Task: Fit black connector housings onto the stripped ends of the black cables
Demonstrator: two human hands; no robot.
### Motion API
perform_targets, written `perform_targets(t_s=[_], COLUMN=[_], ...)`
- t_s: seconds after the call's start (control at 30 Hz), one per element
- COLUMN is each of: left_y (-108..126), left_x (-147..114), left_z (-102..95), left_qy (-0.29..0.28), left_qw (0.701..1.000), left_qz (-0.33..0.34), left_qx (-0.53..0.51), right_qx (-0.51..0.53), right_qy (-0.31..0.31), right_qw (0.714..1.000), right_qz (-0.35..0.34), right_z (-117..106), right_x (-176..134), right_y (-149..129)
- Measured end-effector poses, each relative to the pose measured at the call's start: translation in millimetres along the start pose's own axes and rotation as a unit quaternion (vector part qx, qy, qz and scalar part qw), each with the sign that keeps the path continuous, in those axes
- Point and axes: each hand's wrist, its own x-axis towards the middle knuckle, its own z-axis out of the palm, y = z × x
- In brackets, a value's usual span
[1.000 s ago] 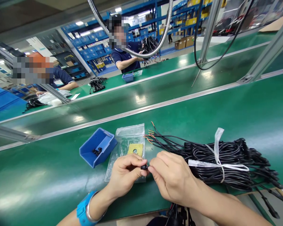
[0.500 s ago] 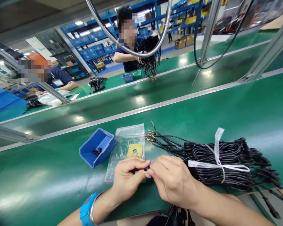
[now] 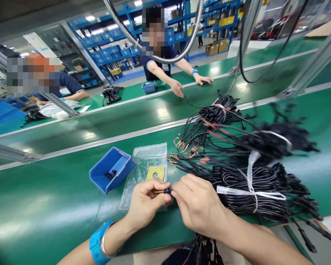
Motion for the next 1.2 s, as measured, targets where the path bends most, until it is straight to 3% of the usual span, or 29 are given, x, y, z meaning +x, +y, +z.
perform_targets(t_s=[0.17,0.33,0.47,0.6,0.8,0.87,1.2], left_y=[0.6,2.3,1.3,0.3,-1.6,-2.9,-0.5], left_x=[-0.5,-0.8,-1.8,-1.5,-0.4,-0.5,1.7], left_z=[-0.8,-1.7,-1.8,-1.9,-2.5,-1.9,2.8], left_qy=[-0.002,-0.017,-0.024,-0.026,0.018,0.022,-0.004], left_qw=[0.99,0.958,0.939,0.937,0.982,0.988,0.959], left_qz=[0.108,0.223,0.27,0.264,0.098,0.08,0.215], left_qx=[0.09,0.181,0.21,0.225,0.16,0.131,0.185], right_qx=[0.023,0.023,0.014,0.006,-0.009,-0.001,0.023], right_qy=[-0.004,-0.023,-0.024,-0.027,-0.013,-0.01,0.007], right_qw=[1.0,0.999,1.0,1.0,0.999,0.999,1.0], right_qz=[-0.007,-0.006,-0.014,-0.01,0.044,0.046,-0.01], right_z=[-0.5,0.4,2.4,4.2,1.4,-0.4,-1.1], right_x=[-0.8,-2.0,-1.6,-1.4,-1.5,-1.2,-0.9], right_y=[0.0,1.1,0.9,2.0,2.7,2.9,0.8])
